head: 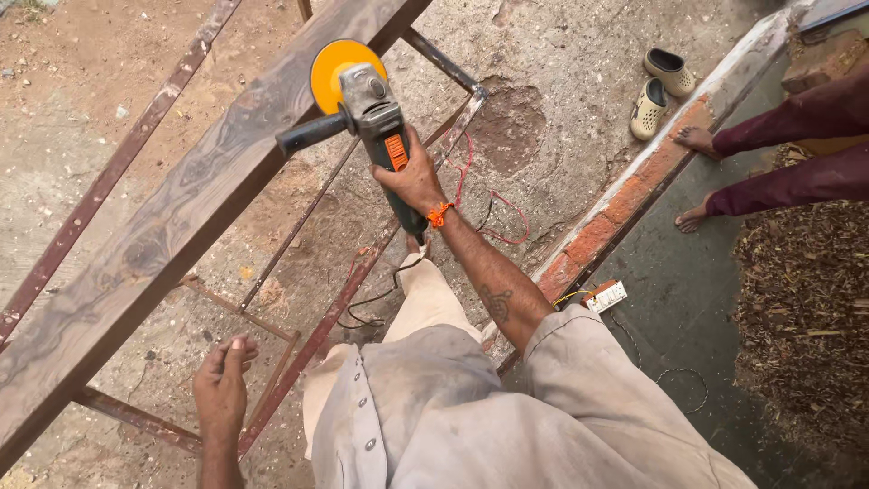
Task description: The person uses an angle grinder with a sanding disc to smooth the surface of a long wooden plank resting on a metal frame. The person moves the tool back and forth along the length of the plank, removing the dark outer layer to reveal lighter wood underneath.
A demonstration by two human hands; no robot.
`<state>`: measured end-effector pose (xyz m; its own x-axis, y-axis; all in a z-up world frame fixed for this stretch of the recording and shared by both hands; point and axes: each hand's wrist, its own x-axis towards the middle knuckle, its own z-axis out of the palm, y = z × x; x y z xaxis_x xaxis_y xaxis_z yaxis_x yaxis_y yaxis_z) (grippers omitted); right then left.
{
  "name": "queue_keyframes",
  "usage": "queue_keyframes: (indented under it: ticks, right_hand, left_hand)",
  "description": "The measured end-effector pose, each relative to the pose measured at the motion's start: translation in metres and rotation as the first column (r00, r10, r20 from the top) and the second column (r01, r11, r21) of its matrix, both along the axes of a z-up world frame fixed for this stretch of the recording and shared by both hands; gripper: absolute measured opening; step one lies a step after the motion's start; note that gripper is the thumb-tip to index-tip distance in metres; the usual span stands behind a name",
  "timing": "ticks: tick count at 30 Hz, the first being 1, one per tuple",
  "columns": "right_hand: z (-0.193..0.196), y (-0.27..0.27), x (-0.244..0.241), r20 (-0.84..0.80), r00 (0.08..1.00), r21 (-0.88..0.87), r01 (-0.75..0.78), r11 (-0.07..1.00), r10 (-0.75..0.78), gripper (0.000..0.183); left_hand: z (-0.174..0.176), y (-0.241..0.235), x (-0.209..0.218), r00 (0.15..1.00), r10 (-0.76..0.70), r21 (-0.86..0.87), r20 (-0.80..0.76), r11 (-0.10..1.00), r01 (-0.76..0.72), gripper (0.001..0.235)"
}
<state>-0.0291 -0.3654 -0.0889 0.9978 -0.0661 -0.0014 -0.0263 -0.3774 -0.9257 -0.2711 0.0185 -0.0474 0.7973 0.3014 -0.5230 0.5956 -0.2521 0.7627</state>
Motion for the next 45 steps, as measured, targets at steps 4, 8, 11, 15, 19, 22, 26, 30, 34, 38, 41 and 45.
queue_keyframes:
  ticks: [4, 8, 11, 15, 19, 22, 26, 30, 34, 38, 41, 45]
  right_hand:
    - [0.026, -0.078, 0.078, -0.167, 0.980, 0.176, 0.140, 0.974, -0.111, 0.070]
    - [0.035, -0.152, 0.154, -0.216, 0.951, 0.307, 0.283, 0.909, -0.223, 0.057]
    - [0.020, -0.220, 0.217, -0.161, 0.937, 0.424, 0.348, 0.836, -0.309, 0.057]
    - [-0.008, -0.337, 0.304, -0.177, 0.900, 0.470, 0.433, 0.770, -0.398, 0.065]
    - [-0.016, -0.436, 0.380, -0.276, 0.856, 0.485, 0.516, 0.706, -0.436, 0.080]
    - [-0.013, -0.463, 0.389, -0.320, 0.808, 0.502, 0.588, 0.635, -0.495, 0.086]
    - [0.007, -0.436, 0.302, -0.261, 0.903, 0.709, 0.419, 0.568, -0.340, 0.080]
    - [0.026, -0.382, 0.185, -0.344, 0.911, 0.690, 0.409, 0.598, -0.227, 0.060]
    - [0.029, -0.352, 0.131, -0.347, 0.926, 0.680, 0.357, 0.641, -0.149, 0.056]
    - [0.057, -0.311, 0.111, -0.333, 0.930, 0.685, 0.354, 0.637, -0.158, 0.055]
    - [0.096, -0.285, 0.079, -0.359, 0.918, 0.637, 0.372, 0.675, -0.168, 0.054]
    - [0.133, -0.243, 0.065, -0.305, 0.943, 0.560, 0.293, 0.775, -0.136, 0.050]
  left_hand:
    - [0.012, -0.060, 0.058, 0.949, 0.290, -0.235, -0.125, 0.920, -0.312, 0.053]
    - [-0.031, -0.062, 0.101, 0.765, 0.607, -0.460, -0.213, 0.629, -0.627, 0.074]
    - [-0.079, -0.045, 0.118, 0.604, 0.761, -0.586, -0.237, 0.384, -0.714, 0.085]
    - [-0.118, -0.038, 0.151, 0.415, 0.872, -0.654, -0.259, 0.158, -0.739, 0.097]
    - [-0.134, -0.051, 0.189, 0.220, 0.943, -0.816, -0.249, -0.082, -0.573, 0.101]
    - [-0.149, -0.053, 0.216, 0.188, 0.954, -0.965, -0.233, -0.202, -0.168, 0.099]
    - [-0.189, -0.057, 0.236, 0.078, 0.960, -0.963, -0.269, -0.267, -0.028, 0.087]
    - [-0.236, -0.028, 0.257, 0.110, 0.978, -0.931, -0.179, -0.204, 0.303, 0.070]
    - [-0.252, -0.033, 0.266, 0.209, 0.978, -0.961, 0.014, -0.045, 0.273, 0.083]
    - [-0.208, -0.048, 0.255, 0.157, 0.960, -0.969, -0.234, -0.243, 0.040, 0.091]
    - [-0.146, -0.092, 0.209, 0.034, 0.878, -0.879, -0.477, -0.476, -0.034, 0.075]
    - [-0.089, -0.119, 0.189, 0.027, 0.922, -0.913, -0.386, -0.377, -0.157, 0.072]
